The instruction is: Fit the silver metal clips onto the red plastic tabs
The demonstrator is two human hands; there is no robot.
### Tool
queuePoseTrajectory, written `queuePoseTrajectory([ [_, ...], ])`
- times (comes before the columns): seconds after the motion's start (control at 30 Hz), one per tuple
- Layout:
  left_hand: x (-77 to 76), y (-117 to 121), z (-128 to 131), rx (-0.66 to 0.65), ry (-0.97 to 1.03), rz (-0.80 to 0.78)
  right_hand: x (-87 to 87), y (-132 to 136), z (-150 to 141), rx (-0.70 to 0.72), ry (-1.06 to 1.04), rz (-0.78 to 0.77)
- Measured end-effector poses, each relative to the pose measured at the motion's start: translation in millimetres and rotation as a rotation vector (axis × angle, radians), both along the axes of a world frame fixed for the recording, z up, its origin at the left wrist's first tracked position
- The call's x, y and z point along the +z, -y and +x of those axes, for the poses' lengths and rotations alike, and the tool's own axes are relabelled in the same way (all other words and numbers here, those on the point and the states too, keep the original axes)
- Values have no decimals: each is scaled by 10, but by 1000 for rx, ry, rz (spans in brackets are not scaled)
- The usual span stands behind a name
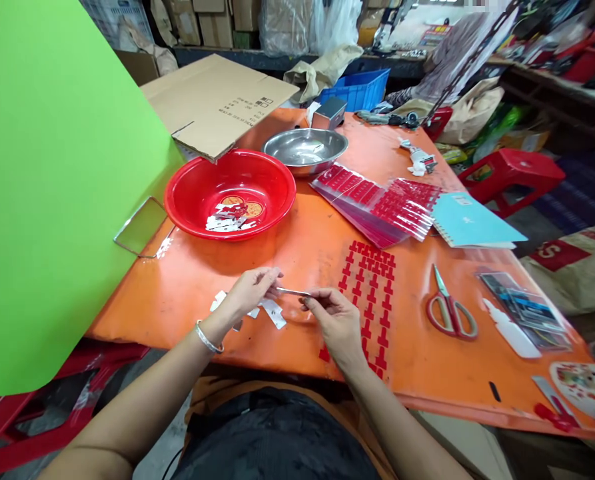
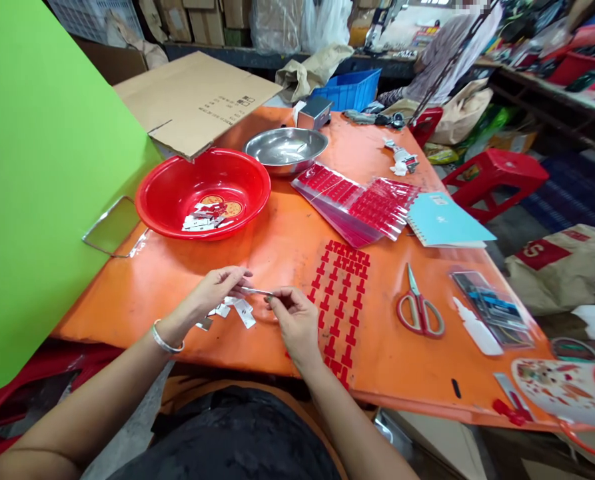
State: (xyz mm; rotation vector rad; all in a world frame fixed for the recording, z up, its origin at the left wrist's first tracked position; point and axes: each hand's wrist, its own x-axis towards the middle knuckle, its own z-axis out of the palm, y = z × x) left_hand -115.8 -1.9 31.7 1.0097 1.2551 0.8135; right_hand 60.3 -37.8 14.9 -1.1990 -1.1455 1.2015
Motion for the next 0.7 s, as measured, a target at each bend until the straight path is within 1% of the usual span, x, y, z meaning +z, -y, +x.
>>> queuePoseTrajectory([
  [0.07,14,18,123,-67,151,-163,19,46,122,-27,166,199],
  [0.1,21,23,180,-84,218,-210,22,75,177,-21,254,287],
  [0.13,25,25,232,-83,269,-224,22,106,228,-1,329,355],
  [0.2,23,19,324,-38,305,-183,15,166,310,40,413,413],
  [0.23,18,13,366,-21,286,-148,10,192,341,45,420,404],
  [0.3,10,5,451,-31,196,-58,-2,226,383,25,378,309],
  [0.37,8,12,551,-63,110,25,-15,231,402,-8,286,142],
  [0.43,10,35,668,-53,117,49,-28,214,408,-40,159,-24],
  [0.5,-1,65,789,-9,234,-9,-44,187,411,-91,25,-144],
  [0.6,-61,86,933,17,412,-158,-76,130,454,-154,-107,-214],
  [0.67,-114,65,992,29,431,-210,-104,55,543,-146,-72,-189],
  [0.7,-136,41,1014,43,420,-220,-119,-3,613,-148,-1,-154],
])
